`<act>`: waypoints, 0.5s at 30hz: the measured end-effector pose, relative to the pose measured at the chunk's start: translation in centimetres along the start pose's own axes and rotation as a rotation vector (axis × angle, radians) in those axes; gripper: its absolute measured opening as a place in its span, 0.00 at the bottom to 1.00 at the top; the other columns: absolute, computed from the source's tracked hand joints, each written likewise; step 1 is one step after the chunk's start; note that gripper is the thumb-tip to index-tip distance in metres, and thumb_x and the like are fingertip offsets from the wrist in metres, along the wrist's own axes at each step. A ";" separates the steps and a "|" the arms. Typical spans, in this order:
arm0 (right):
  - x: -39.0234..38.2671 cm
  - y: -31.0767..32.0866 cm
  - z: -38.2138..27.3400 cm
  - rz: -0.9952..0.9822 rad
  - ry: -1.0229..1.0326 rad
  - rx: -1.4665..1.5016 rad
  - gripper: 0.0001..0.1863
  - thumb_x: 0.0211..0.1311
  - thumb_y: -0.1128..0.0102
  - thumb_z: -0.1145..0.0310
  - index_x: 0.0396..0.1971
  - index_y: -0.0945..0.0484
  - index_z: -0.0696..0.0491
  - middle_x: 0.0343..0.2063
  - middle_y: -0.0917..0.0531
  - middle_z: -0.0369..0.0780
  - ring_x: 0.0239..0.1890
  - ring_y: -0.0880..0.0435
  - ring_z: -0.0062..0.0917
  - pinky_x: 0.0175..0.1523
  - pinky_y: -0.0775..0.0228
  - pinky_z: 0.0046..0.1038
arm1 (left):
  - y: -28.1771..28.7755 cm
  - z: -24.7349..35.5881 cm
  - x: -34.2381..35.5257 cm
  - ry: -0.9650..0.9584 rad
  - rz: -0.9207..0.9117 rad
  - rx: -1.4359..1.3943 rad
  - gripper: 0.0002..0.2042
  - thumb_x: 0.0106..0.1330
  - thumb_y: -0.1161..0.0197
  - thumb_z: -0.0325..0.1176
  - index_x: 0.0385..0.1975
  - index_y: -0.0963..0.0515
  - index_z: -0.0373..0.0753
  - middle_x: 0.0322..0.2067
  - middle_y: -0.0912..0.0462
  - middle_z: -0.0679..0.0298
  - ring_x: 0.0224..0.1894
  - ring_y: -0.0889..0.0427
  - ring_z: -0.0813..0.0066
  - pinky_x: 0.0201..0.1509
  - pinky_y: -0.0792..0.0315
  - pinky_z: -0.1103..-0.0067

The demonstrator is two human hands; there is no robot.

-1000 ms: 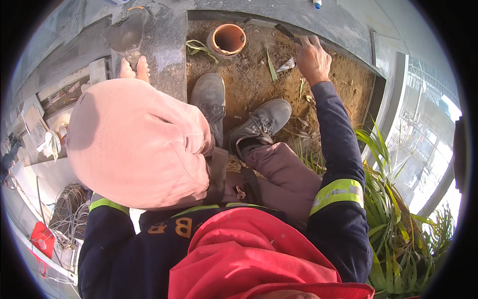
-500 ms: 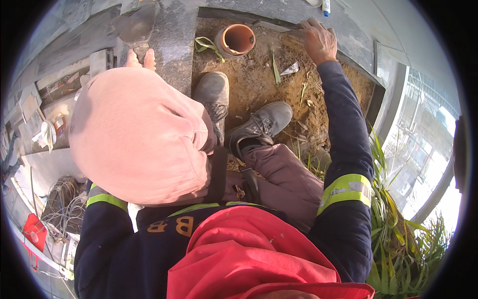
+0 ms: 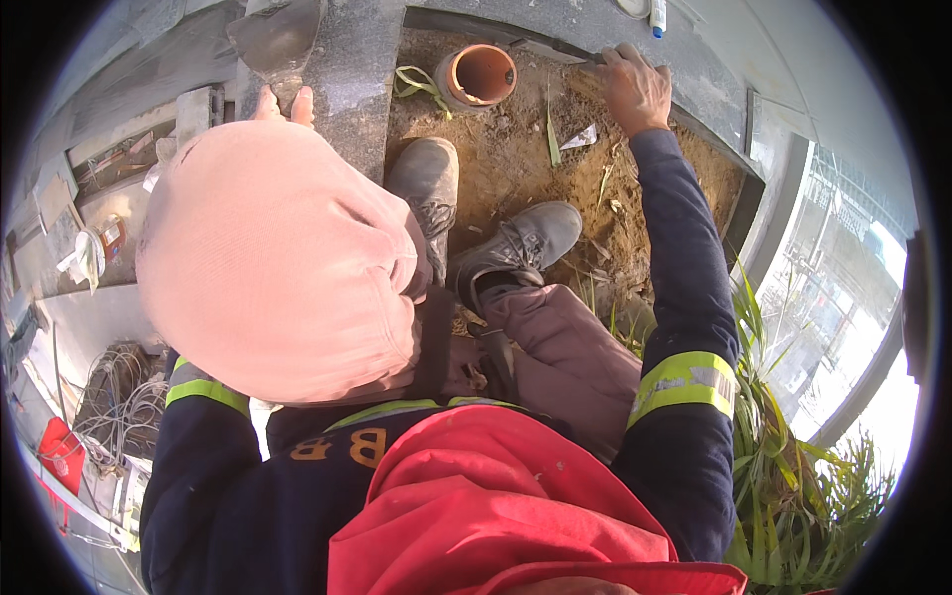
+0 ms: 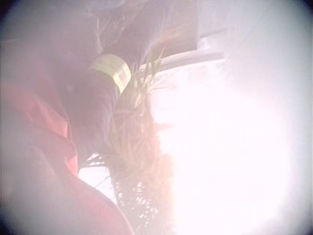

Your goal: The person uses a trowel and a smaller tool to scoop and spread a gray paste onto a tiled surface. They repeatedly transfer material between the tools and smooth the paste along the edges of the tiles.

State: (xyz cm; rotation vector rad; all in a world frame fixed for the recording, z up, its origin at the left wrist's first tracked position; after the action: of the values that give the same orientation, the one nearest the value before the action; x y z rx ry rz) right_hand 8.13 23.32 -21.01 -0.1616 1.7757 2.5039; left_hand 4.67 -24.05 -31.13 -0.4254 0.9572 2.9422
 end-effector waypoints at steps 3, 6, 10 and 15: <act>-0.6 0.6 1.0 -0.131 -0.122 0.014 0.11 0.67 0.38 0.66 0.47 0.15 0.41 0.46 0.18 0.33 0.54 0.16 0.31 0.58 0.33 0.45 | -1.5 -3.3 1.3 -0.151 0.216 -0.359 0.14 0.71 0.34 0.36 0.41 0.25 0.30 0.25 0.17 0.61 0.25 0.21 0.79 0.29 0.25 0.79; -2.3 0.9 1.7 -0.124 -0.159 0.106 0.11 0.69 0.39 0.62 0.48 0.15 0.43 0.45 0.17 0.35 0.51 0.15 0.36 0.57 0.30 0.46 | -1.2 -2.8 0.7 -0.271 0.249 -0.059 0.14 0.71 0.34 0.36 0.41 0.25 0.30 0.26 0.17 0.60 0.26 0.20 0.79 0.30 0.24 0.79; -2.2 3.3 0.9 -0.108 -0.222 0.318 0.15 0.70 0.38 0.54 0.48 0.13 0.45 0.41 0.13 0.41 0.47 0.14 0.44 0.53 0.25 0.46 | -0.9 -2.2 0.2 -0.300 0.164 0.089 0.14 0.71 0.33 0.37 0.42 0.25 0.30 0.26 0.16 0.59 0.26 0.18 0.77 0.31 0.24 0.79; 0.7 1.8 0.8 -0.201 -0.329 0.671 0.22 0.68 0.37 0.47 0.48 0.12 0.50 0.38 0.10 0.49 0.45 0.12 0.44 0.53 0.22 0.41 | -1.3 -1.9 0.5 -0.236 0.217 0.161 0.17 0.71 0.33 0.39 0.43 0.25 0.28 0.26 0.16 0.60 0.26 0.19 0.76 0.31 0.25 0.78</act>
State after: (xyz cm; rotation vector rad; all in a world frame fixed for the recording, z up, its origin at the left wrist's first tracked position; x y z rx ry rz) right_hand 7.18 23.50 -19.19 0.1006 2.1853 1.5757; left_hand 4.80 -24.12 -33.51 0.0334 1.2638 2.9751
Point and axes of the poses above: each hand's wrist, its own x-axis towards the middle knuckle, its own y-axis out of the back of the hand, z = x × y, the point moved 1 cm from there along x, towards the middle knuckle
